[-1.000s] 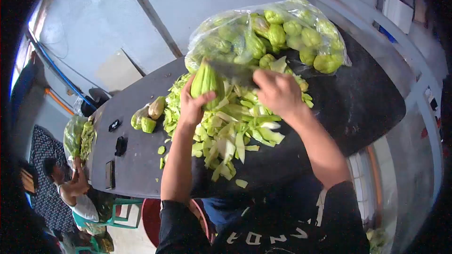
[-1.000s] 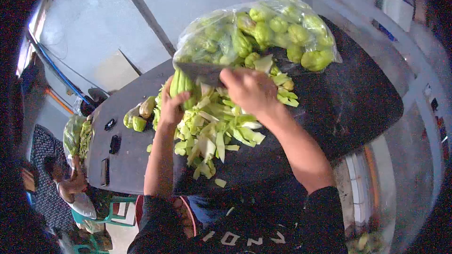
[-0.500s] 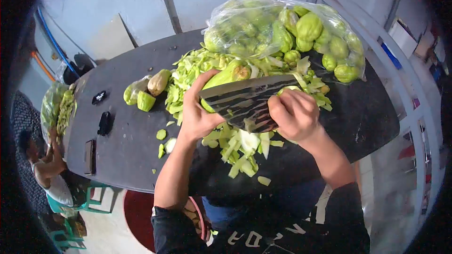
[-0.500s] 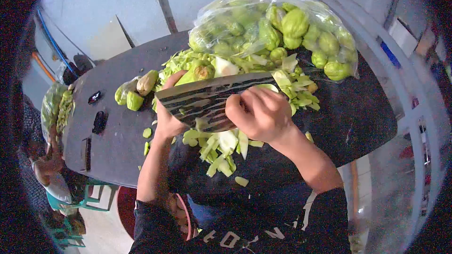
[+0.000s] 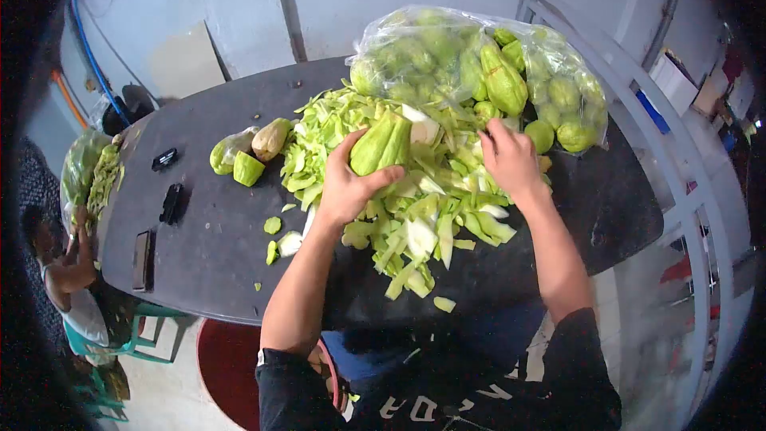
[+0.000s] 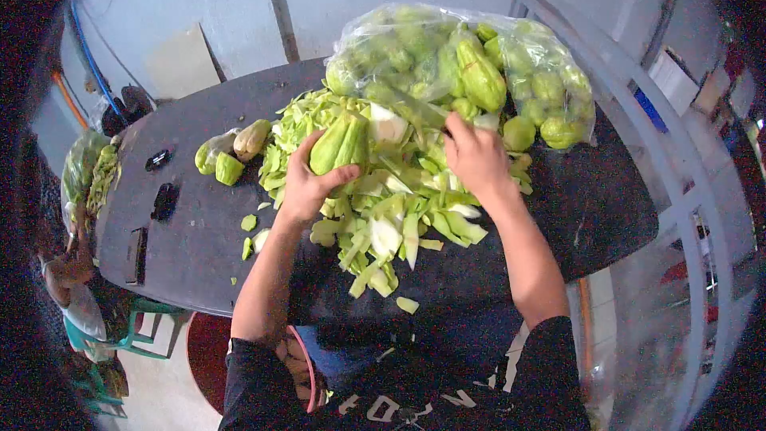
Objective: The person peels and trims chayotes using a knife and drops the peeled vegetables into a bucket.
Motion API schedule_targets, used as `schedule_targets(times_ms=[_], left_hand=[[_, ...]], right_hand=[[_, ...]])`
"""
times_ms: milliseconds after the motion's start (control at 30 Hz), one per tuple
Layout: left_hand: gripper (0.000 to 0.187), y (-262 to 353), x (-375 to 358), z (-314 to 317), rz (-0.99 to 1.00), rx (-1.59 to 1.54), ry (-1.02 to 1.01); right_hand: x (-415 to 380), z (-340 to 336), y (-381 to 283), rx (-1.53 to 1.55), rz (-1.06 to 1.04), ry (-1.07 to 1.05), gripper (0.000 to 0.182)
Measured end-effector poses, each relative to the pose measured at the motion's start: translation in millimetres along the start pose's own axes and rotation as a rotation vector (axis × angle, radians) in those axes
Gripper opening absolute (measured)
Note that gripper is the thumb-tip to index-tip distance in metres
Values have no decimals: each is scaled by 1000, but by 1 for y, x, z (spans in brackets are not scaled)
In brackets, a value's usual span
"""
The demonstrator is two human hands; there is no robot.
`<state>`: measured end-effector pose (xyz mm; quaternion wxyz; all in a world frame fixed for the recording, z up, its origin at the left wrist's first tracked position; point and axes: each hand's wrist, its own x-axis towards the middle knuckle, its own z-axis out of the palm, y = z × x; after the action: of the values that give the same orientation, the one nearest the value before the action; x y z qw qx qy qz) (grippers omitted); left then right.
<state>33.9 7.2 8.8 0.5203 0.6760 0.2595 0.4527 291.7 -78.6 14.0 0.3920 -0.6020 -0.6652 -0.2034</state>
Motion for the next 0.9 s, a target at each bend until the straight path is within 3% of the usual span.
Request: schedule_targets(times_ms=[133, 167, 233, 267, 367, 433, 500, 567, 633, 667, 700, 767, 800, 833, 900], left_hand=[[63, -7, 1, 4, 4, 221, 148], [63, -10, 1, 5, -7, 226, 138], [58, -15, 2, 5, 185, 402, 160], [56, -16, 2, 4, 122, 290, 98], [61, -13, -1, 4, 125, 354, 133], [67, -13, -2, 5, 18, 294, 189], [70, -14, 1, 1, 74, 332, 102], [71, -8, 1, 2, 96, 319, 104], [73, -1, -1, 5, -207, 34, 112], [69, -1, -1, 3, -311, -185, 12], [69, -7, 2, 2, -303, -181, 15], [60, -21, 10, 3, -81, -473, 175], [56, 2, 7, 6, 87, -628, 142], [60, 7, 8, 5, 14, -609, 229], [63, -4, 1, -2, -415, -946, 84]], right_hand=[[-2, 9, -18, -225, -267, 10, 10], [-2, 11, -28, -279, -360, 22, 9], [2, 18, -50, -285, -401, 9, 8], [1, 20, -55, -294, -461, 0, 7], [5, 25, -51, -308, -419, -57, 6], [11, 32, -23, -332, -178, -170, 10], [11, 19, -11, -295, -39, -158, 15], [14, 9, -6, -252, -51, -108, 16], [7, 4, -13, -192, -33, -77, 18], [8, 1, -18, -153, 5, -62, 19], [12, -2, -23, -115, 38, -40, 19], [19, -6, -34, -63, 49, -44, 19], [22, -6, -40, -36, 65, -49, 18], [22, -4, -46, -5, 84, -57, 18], [28, -2, -53, -7, 17, -34, 17]])
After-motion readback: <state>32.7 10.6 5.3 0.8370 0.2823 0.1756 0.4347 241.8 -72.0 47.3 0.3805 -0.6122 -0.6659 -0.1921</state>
